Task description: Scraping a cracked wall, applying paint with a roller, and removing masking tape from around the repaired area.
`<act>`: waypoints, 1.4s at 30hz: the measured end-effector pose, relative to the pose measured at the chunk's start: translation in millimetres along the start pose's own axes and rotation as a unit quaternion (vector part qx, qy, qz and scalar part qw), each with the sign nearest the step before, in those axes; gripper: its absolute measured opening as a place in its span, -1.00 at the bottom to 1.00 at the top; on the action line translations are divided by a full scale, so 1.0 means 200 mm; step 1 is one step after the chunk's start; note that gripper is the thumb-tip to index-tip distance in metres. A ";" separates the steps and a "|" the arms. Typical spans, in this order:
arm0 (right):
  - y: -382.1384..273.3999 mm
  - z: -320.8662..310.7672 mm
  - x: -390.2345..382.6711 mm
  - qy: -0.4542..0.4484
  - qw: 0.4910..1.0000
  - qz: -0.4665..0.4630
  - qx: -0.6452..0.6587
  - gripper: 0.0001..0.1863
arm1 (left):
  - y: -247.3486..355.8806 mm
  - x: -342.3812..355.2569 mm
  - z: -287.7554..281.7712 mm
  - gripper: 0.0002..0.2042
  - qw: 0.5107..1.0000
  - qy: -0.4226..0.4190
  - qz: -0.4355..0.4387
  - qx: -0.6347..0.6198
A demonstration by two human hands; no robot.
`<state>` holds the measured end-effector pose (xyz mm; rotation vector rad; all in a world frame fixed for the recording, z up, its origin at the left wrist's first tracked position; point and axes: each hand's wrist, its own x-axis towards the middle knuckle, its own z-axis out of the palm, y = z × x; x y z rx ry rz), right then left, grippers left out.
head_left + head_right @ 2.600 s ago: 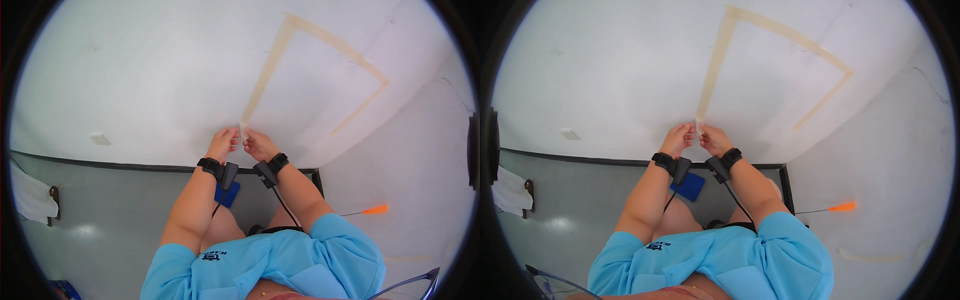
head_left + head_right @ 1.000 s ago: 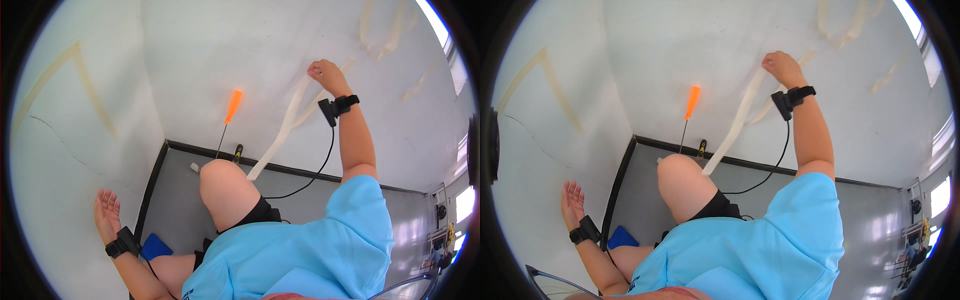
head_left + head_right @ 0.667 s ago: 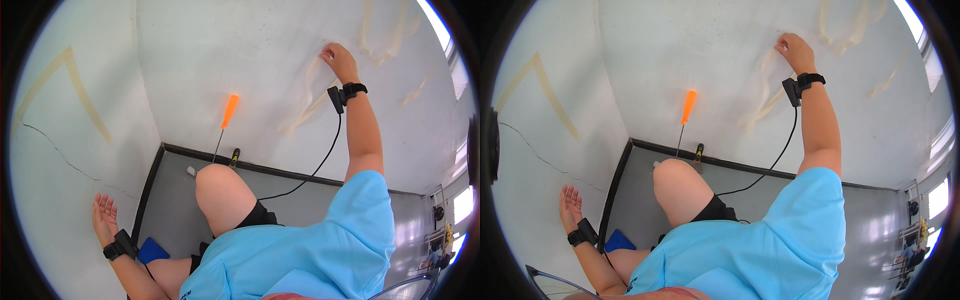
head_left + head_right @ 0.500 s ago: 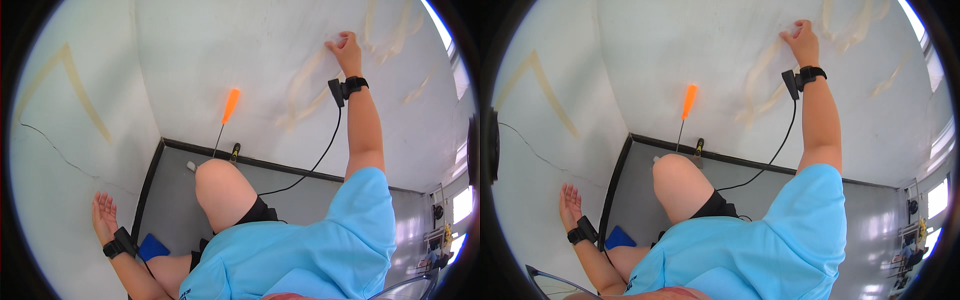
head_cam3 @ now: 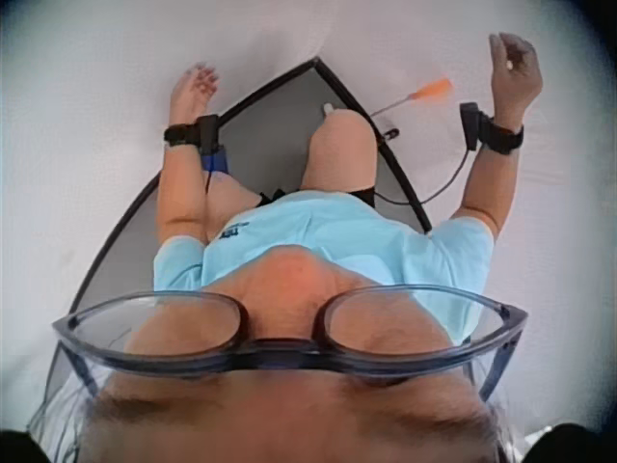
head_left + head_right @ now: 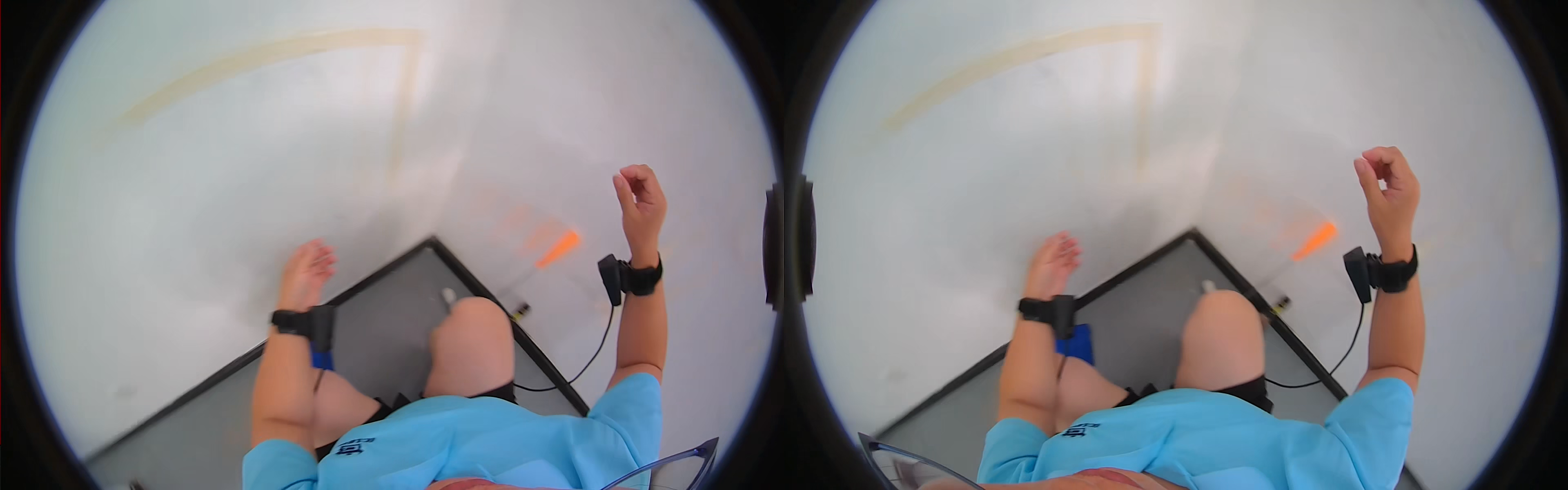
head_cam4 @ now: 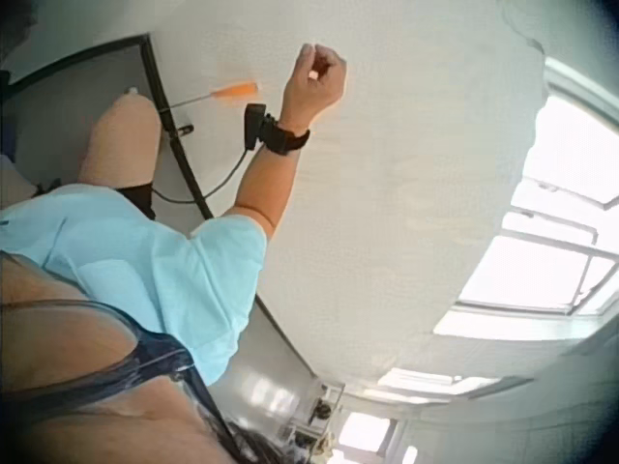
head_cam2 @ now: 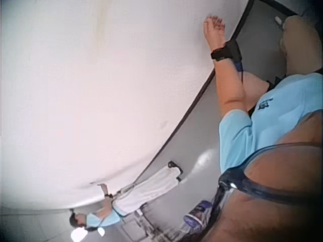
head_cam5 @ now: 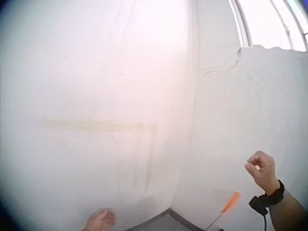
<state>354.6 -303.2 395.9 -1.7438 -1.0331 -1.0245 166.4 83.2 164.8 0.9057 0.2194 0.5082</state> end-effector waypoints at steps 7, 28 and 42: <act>-0.11 0.69 0.27 -0.017 0.982 -0.073 0.172 -0.92 | 0.07 -0.03 0.03 -0.75 0.995 0.067 0.035 0.059; 0.20 1.22 0.45 0.106 0.963 0.047 0.243 -0.71 | 0.16 -0.05 0.04 -0.77 0.989 0.095 0.012 0.112; 0.35 1.52 -0.44 -0.205 0.709 0.539 0.406 -0.81 | 0.19 0.02 0.03 -0.76 0.989 0.080 -0.005 0.128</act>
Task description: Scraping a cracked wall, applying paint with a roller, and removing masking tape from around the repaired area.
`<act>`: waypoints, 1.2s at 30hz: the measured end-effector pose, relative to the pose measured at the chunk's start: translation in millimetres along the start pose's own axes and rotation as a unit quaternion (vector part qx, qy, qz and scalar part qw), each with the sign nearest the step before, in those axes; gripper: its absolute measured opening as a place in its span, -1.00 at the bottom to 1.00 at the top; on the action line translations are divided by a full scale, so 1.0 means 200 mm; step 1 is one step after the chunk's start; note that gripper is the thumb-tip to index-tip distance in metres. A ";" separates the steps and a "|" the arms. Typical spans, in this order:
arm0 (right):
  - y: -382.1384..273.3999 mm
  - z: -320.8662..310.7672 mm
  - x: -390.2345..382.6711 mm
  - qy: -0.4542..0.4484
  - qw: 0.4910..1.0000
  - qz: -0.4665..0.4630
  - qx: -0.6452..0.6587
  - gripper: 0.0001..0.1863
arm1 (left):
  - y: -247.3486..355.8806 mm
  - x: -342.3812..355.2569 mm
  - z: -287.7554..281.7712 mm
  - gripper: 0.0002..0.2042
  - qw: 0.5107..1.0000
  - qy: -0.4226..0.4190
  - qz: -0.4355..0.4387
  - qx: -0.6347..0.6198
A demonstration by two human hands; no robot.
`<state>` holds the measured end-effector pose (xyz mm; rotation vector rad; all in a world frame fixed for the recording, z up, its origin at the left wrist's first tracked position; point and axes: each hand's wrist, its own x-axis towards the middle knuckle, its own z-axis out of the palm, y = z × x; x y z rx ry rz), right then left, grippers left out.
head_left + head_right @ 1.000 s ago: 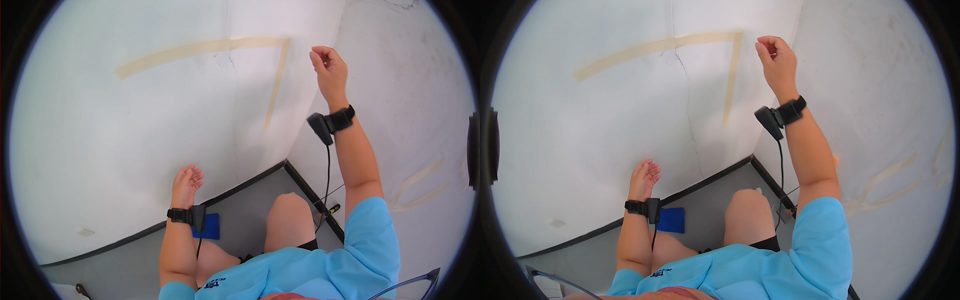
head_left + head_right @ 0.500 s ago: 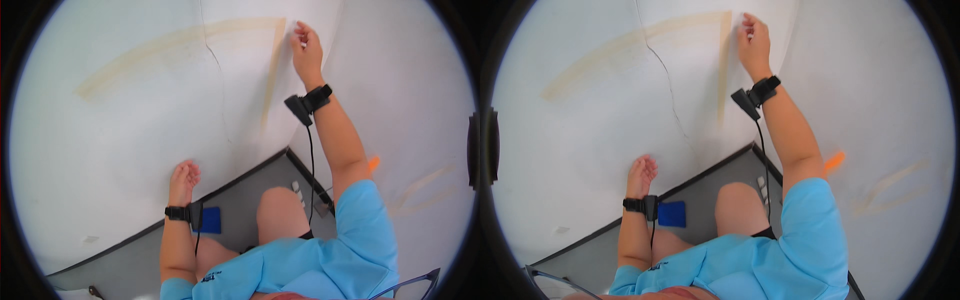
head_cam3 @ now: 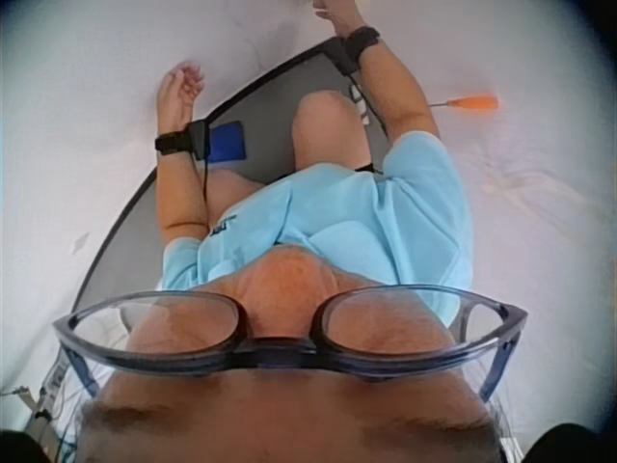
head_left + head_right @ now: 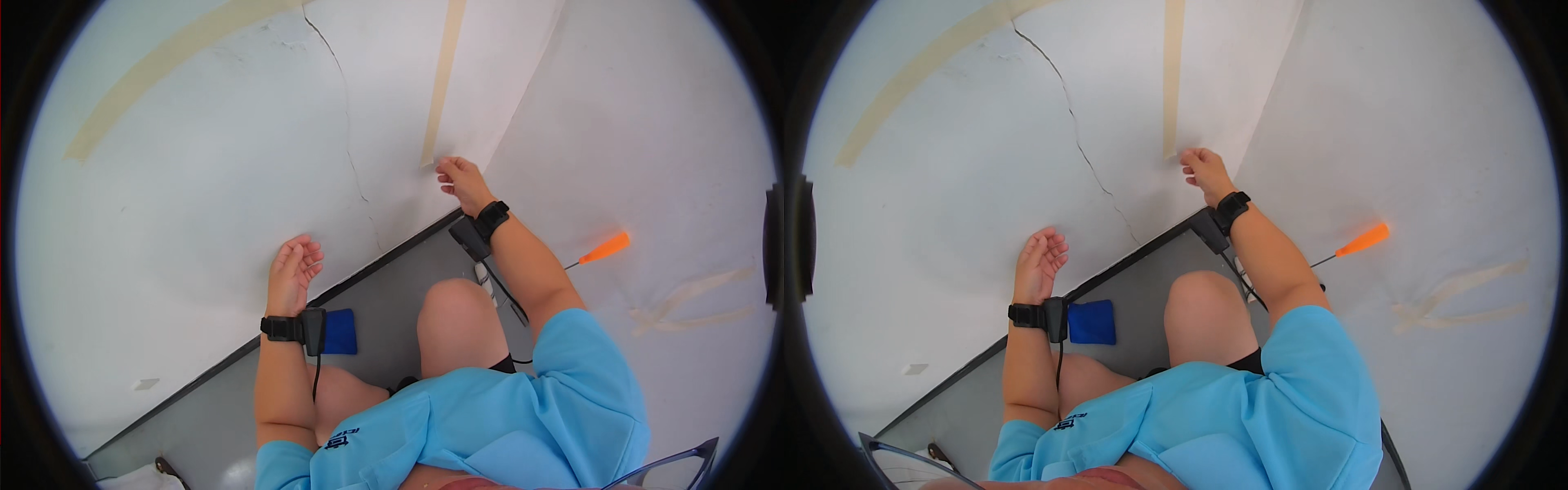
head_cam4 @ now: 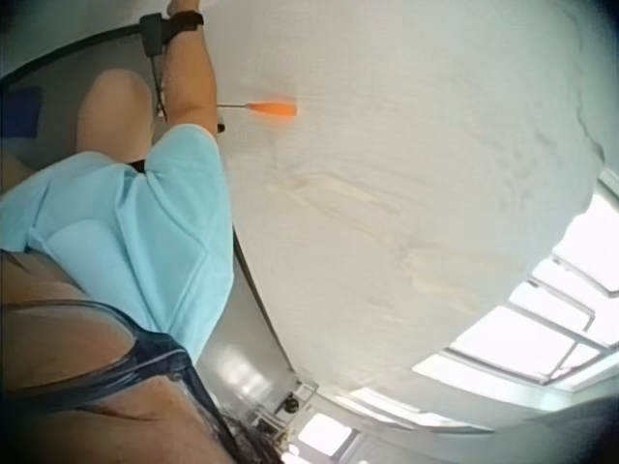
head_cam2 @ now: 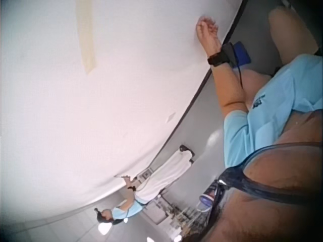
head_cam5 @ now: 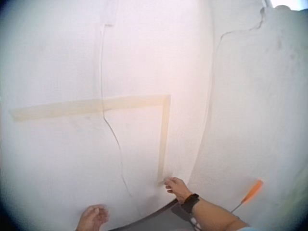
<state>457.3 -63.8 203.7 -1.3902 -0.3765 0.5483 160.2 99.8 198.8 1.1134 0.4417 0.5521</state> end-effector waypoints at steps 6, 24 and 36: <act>0.00 0.07 0.04 -0.013 1.000 0.008 -0.016 -0.77 | 0.01 0.00 0.02 -0.77 1.000 0.012 0.002 0.002; -0.17 -0.15 -0.43 -0.081 0.973 0.012 0.216 -0.86 | 0.00 -0.03 0.01 -0.77 1.000 0.010 0.002 0.002; -0.28 -0.29 -0.75 -0.075 0.985 -0.104 0.114 -0.85 | -0.05 0.00 -0.05 -0.77 1.000 -0.004 -0.006 0.014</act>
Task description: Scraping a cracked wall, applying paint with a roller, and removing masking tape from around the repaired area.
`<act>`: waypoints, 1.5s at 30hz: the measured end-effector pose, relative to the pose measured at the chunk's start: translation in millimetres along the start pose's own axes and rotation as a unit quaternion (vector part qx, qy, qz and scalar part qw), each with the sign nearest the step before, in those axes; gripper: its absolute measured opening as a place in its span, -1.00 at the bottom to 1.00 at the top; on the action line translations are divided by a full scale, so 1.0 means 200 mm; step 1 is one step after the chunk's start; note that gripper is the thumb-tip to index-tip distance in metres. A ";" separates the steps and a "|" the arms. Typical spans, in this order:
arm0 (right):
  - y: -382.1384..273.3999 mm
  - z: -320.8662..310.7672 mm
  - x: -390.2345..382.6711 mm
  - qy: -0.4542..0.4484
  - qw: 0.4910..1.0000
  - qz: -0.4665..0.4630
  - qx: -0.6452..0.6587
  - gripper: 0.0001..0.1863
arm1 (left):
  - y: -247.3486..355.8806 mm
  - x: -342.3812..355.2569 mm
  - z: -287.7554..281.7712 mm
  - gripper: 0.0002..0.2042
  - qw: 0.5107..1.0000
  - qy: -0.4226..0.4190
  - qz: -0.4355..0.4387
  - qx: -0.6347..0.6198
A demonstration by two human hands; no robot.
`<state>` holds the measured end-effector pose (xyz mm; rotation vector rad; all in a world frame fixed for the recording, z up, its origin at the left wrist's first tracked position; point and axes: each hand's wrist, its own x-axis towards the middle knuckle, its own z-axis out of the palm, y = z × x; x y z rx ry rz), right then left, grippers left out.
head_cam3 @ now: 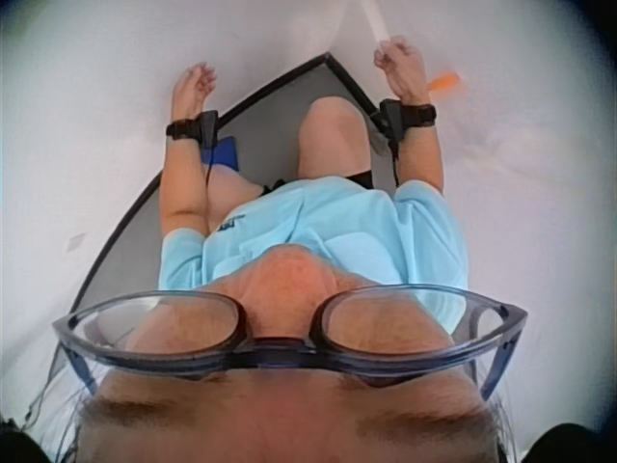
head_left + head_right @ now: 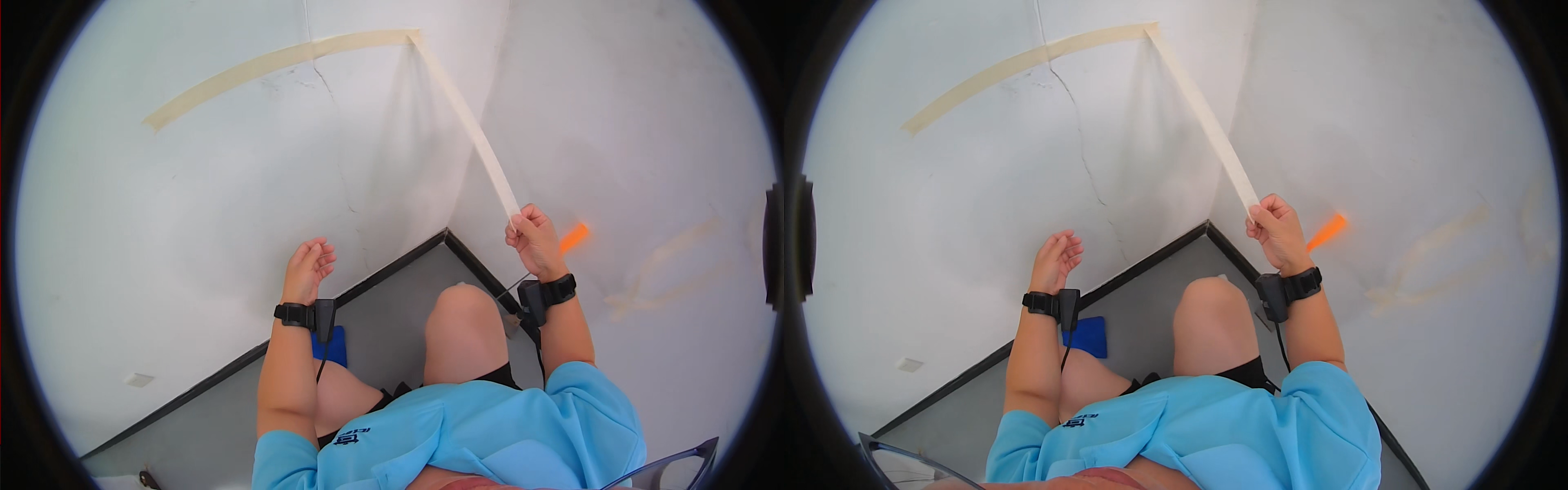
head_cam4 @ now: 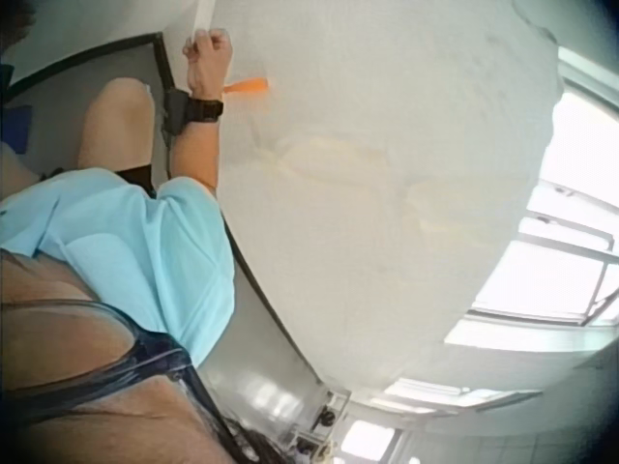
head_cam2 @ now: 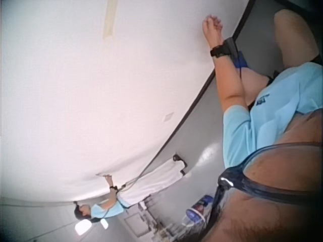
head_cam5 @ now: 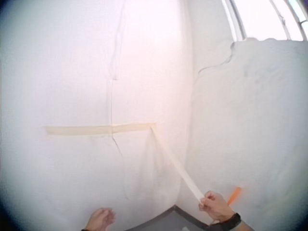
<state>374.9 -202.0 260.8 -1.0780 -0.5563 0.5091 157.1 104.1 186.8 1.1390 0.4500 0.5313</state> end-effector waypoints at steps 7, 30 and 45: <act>-0.16 0.02 -0.12 0.104 0.975 -0.078 -0.183 -0.87 | -0.01 0.02 -0.03 -0.77 1.000 -0.022 -0.008 -0.009; -1.24 -0.36 -1.18 0.218 0.426 0.062 -0.876 -0.95 | -0.18 0.13 -0.15 -0.66 0.998 -0.039 -0.043 0.014; -1.72 -0.86 -0.98 0.251 0.234 0.009 -0.939 -0.91 | -0.18 0.13 -0.11 -0.67 0.989 -0.002 -0.077 0.123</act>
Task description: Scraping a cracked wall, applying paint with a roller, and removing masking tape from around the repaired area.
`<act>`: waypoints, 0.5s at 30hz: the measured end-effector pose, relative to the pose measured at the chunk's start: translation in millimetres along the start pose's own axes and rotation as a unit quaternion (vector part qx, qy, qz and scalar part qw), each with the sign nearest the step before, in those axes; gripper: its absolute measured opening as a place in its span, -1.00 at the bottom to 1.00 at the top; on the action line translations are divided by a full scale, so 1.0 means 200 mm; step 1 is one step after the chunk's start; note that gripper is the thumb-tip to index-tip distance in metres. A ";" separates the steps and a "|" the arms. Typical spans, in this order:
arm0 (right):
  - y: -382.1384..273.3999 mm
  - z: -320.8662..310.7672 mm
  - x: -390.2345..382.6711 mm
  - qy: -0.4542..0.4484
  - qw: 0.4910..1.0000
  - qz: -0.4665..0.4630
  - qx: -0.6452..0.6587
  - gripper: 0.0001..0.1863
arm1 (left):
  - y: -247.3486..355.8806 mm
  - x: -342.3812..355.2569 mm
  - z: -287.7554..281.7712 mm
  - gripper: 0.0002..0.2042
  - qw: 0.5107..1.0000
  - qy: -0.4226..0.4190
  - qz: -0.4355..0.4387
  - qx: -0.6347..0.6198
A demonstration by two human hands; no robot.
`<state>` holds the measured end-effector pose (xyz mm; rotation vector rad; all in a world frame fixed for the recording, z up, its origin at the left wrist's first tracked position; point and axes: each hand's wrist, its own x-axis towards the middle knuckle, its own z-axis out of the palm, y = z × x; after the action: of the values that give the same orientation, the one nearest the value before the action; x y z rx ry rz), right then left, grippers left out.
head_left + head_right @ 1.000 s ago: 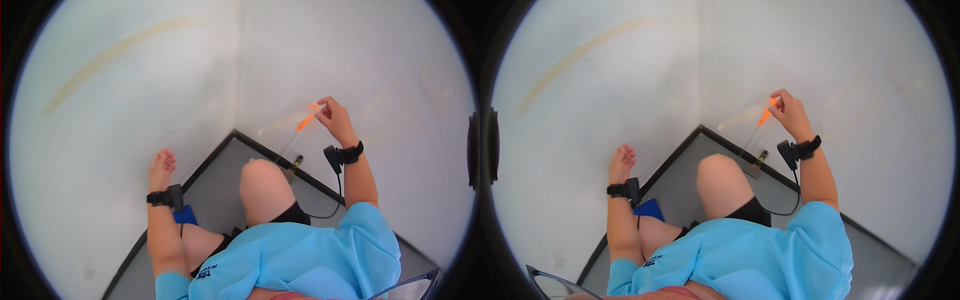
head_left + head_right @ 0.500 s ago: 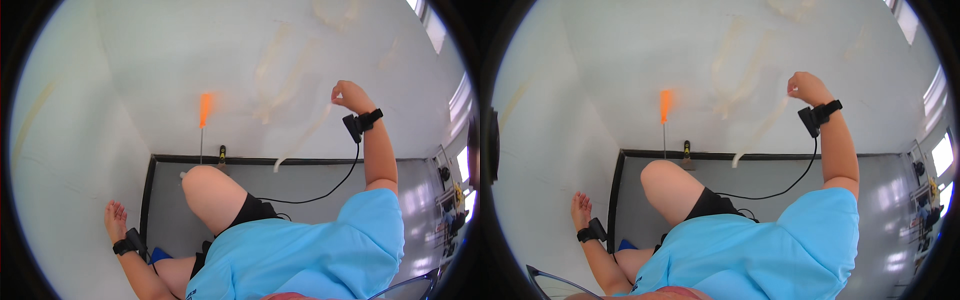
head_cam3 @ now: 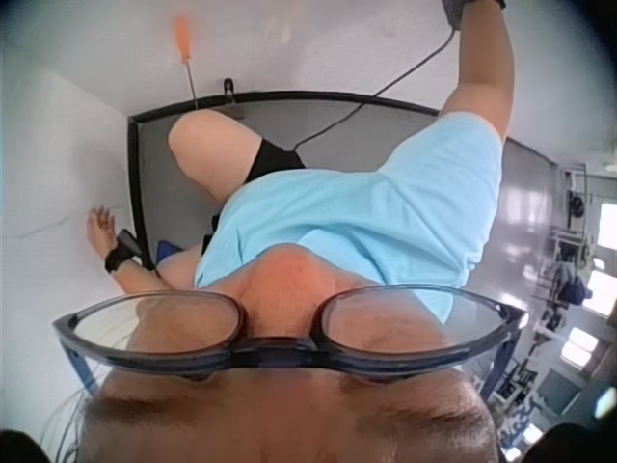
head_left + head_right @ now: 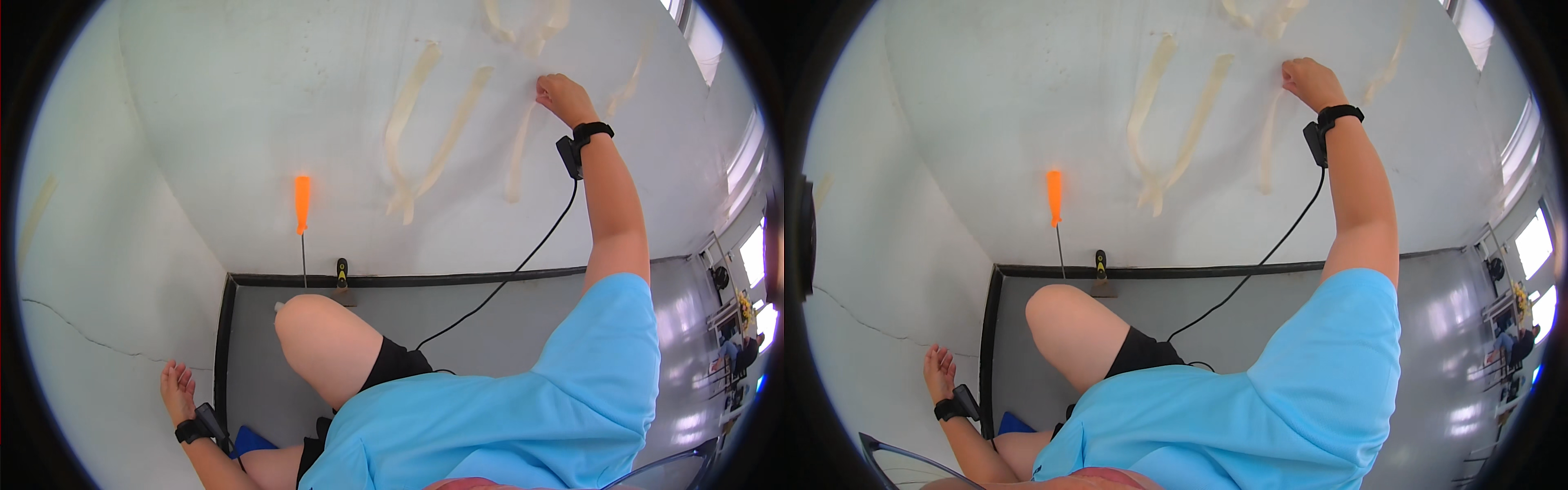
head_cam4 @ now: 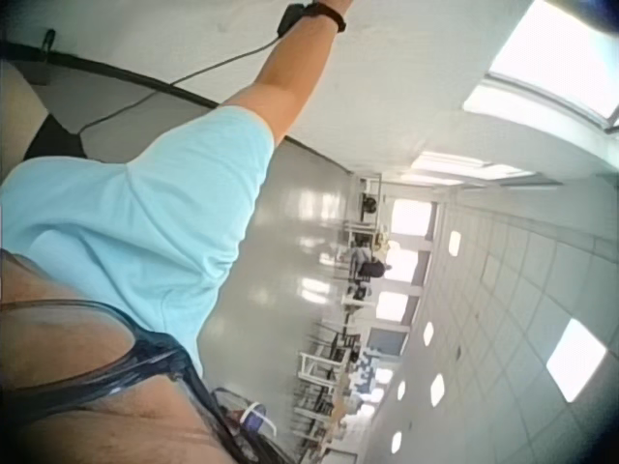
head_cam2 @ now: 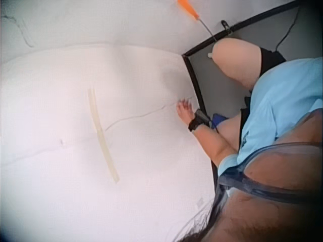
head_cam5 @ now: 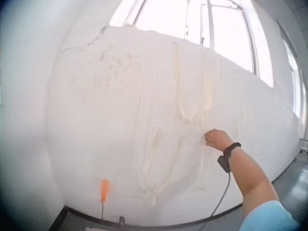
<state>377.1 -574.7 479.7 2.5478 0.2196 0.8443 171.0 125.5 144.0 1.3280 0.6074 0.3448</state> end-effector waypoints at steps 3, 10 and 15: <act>0.02 -0.02 0.02 0.058 0.997 0.027 0.030 -0.82 | 0.00 0.00 0.01 -0.68 1.000 -0.005 -0.003 0.002; 0.12 0.06 0.02 0.145 0.934 0.214 0.245 -0.58 | 0.01 -0.02 0.02 -0.71 1.000 -0.012 -0.008 0.003; 0.08 0.17 0.04 0.428 0.666 0.406 0.456 -0.61 | 0.04 -0.05 0.02 -0.70 1.000 -0.015 0.001 -0.009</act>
<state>405.2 -599.8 467.3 2.7580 -0.3905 2.9158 167.2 118.1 153.4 1.3144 0.5765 0.3293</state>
